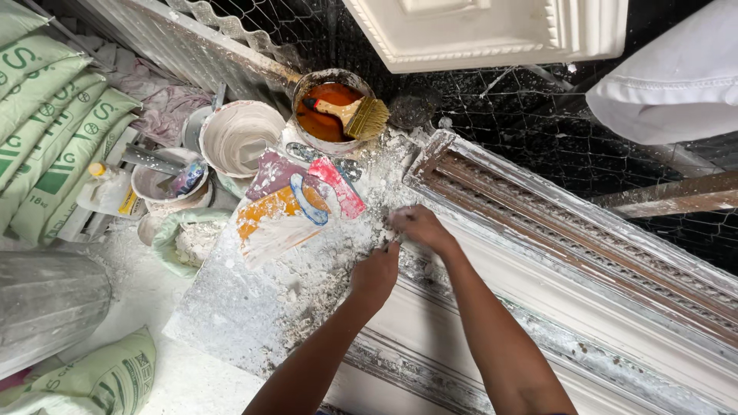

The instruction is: The person uses a small scraper to remove dried plaster residue from decorative white molding pieces laid on a work table, working along the grooves and edges of each piece and moving finished pieces aside to reach others.

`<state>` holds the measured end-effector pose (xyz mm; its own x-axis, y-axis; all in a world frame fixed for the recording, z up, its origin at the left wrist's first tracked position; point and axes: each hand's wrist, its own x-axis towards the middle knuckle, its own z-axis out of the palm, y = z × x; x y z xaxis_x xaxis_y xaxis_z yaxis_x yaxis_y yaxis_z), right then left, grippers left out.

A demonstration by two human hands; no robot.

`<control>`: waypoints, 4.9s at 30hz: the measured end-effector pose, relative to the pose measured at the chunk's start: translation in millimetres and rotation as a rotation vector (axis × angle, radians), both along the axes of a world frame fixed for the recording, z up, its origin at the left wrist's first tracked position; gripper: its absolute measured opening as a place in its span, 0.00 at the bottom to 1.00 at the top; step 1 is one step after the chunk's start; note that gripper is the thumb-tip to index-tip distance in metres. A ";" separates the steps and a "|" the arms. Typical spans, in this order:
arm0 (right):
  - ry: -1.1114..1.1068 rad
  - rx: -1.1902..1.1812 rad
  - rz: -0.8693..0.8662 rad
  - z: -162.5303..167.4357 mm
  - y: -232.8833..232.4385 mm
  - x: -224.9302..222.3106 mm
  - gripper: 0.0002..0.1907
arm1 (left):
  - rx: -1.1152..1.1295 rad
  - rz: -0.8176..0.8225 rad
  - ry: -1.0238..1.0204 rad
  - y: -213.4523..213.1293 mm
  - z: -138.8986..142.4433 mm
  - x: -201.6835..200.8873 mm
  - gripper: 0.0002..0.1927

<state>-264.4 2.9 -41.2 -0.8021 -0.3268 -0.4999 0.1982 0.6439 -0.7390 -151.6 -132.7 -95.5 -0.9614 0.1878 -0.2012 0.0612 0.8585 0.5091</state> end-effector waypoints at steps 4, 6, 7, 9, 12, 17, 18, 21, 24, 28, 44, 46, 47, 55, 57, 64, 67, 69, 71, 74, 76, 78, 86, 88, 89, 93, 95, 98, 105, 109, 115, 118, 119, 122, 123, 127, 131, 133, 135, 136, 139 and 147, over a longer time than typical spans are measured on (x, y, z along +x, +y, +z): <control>-0.191 -0.568 -0.525 -26.6 30.2 20.1 0.17 | -0.014 -0.029 0.042 -6.7 0.5 -2.1 0.09; -0.024 -0.914 -0.565 -36.2 39.1 29.0 0.16 | -0.065 -0.079 0.016 -7.8 4.3 -7.4 0.08; -0.072 -0.791 -0.618 -40.9 43.9 31.6 0.18 | -0.107 -0.094 -0.005 -7.9 7.0 -11.2 0.08; -0.171 -0.550 -0.711 -48.3 52.7 35.0 0.21 | -0.131 -0.104 -0.026 -6.1 13.4 -17.7 0.09; 0.589 0.174 -0.380 -45.4 61.1 37.2 0.21 | -0.084 -0.100 -0.076 0.8 20.8 -24.9 0.12; 0.793 0.253 -0.315 -40.9 55.2 44.9 0.12 | -0.090 -0.103 -0.344 18.4 12.4 -39.4 0.14; 0.818 0.289 -0.308 -40.8 52.1 46.8 0.12 | -0.085 -0.081 -0.336 20.1 8.0 -45.3 0.14; 0.771 0.275 -0.356 -37.9 46.8 49.0 0.12 | -0.083 -0.091 -0.334 23.3 -5.1 -71.5 0.14; 0.853 0.232 -0.261 -30.8 48.4 44.7 0.17 | -0.134 -0.188 -0.342 12.4 -8.4 -89.9 0.13; 0.801 0.307 -0.071 -25.8 53.8 35.9 0.12 | -0.160 -0.303 -0.191 -8.9 6.6 -80.1 0.10; 0.964 0.055 -0.229 -49.0 46.9 44.7 0.03 | -0.250 -0.328 -0.385 22.8 24.1 -117.2 0.12; 0.934 0.101 -0.200 -48.4 47.5 44.4 0.04 | -0.277 -0.423 -0.566 27.1 19.4 -142.8 0.14; 0.947 0.132 -0.185 -48.8 48.3 44.7 0.05 | -0.294 -0.471 -0.636 26.5 16.6 -153.3 0.16; 0.937 0.178 -0.204 -64.0 53.3 45.8 0.04 | -0.249 -0.400 -0.233 25.4 1.2 -126.5 0.14; 0.907 0.179 -0.208 -66.7 53.0 44.8 0.04 | -0.257 -0.385 -0.267 42.5 3.6 -127.2 0.13; 0.862 0.107 -0.192 -47.5 66.4 51.3 0.06 | -0.260 -0.350 -0.412 44.9 18.3 -174.0 0.15; 0.833 -0.112 -0.314 -23.2 74.3 77.7 0.19 | 0.073 -0.095 -0.092 43.2 30.4 -131.8 0.19; 0.338 -0.298 -0.384 -3.9 77.0 110.6 0.35 | 0.231 -0.041 0.178 64.0 40.2 -82.0 0.22; 0.451 -0.265 -0.261 15.2 88.7 118.4 0.47 | 0.427 0.016 -0.127 95.1 48.2 -35.2 0.15; 0.075 0.170 -0.173 39.6 132.5 110.7 0.39 | 0.793 0.115 -0.181 114.5 46.7 1.6 0.31; -0.103 0.458 -0.054 44.2 162.4 92.3 0.30 | 0.387 0.038 0.328 121.0 38.8 4.3 0.30; -0.017 0.619 0.148 43.2 179.9 75.1 0.26 | 0.081 -0.041 0.542 129.1 28.8 -3.3 0.28; -0.044 0.790 0.594 50.3 231.4 22.4 0.22 | -0.140 -0.326 0.340 180.8 9.1 -36.4 0.08; 0.012 0.761 0.634 39.9 226.6 11.5 0.20 | -0.247 -0.281 0.411 169.2 6.2 -43.1 0.08; 0.031 0.735 0.641 29.1 215.5 4.9 0.18 | -0.304 -0.259 0.443 162.3 5.0 -46.0 0.09; 0.408 0.558 0.640 17.7 198.4 -5.3 0.22 | -0.203 -0.217 0.366 148.9 4.5 -51.4 0.08; 0.181 0.700 0.657 29.7 203.5 1.2 0.21 | -0.295 -0.208 0.381 155.9 8.7 -50.3 0.07; -0.040 0.802 0.629 51.0 212.3 10.7 0.24 | -0.322 -0.302 0.408 163.3 16.6 -48.6 0.11; 0.446 0.439 0.595 22.8 186.1 -3.6 0.24 | -0.249 -0.205 0.340 136.9 19.0 -52.4 0.10; 0.147 0.698 0.607 28.5 209.7 7.3 0.20 | -0.328 -0.302 0.365 151.5 13.8 -49.9 0.10; 0.133 0.646 0.580 21.0 184.9 4.6 0.20 | -0.321 -0.212 0.362 137.9 8.6 -57.3 0.08; 0.281 0.564 0.584 15.8 173.9 -3.4 0.19 | -0.374 -0.190 0.366 125.9 9.5 -61.6 0.11; 0.180 0.639 0.603 16.9 174.8 -4.2 0.19 | -0.389 -0.192 0.370 125.2 9.4 -60.8 0.13; 0.107 0.695 0.649 22.0 177.0 -6.0 0.21 | -0.329 -0.252 0.363 127.5 8.5 -59.7 0.11; 0.118 0.686 0.663 22.6 176.0 -6.4 0.21 | -0.348 -0.241 0.366 126.5 6.5 -59.0 0.11; 0.072 0.669 0.622 13.4 164.3 -12.8 0.19 | -0.428 -0.157 0.396 126.7 0.6 -59.1 0.11; 0.298 0.517 0.663 9.8 171.0 -13.9 0.22 | -0.409 -0.153 0.459 122.8 2.4 -62.9 0.11; 0.313 0.466 0.653 10.1 167.6 -13.3 0.23 | -0.411 -0.174 0.345 114.6 7.9 -67.2 0.09; 0.120 0.569 0.581 10.8 154.1 -15.1 0.23 | -0.420 -0.157 0.249 102.2 15.2 -72.3 0.08; 0.246 0.527 0.593 11.3 144.0 -16.8 0.19 | -0.432 -0.139 0.199 95.9 19.4 -74.0 0.08; 0.361 0.517 0.608 17.2 121.7 -25.1 0.16 | -0.375 -0.071 0.268 75.6 28.4 -74.3 0.15; -0.067 0.377 -0.046 52.8 166.5 52.6 0.22 | 0.720 0.228 -0.023 151.4 36.9 -21.3 0.32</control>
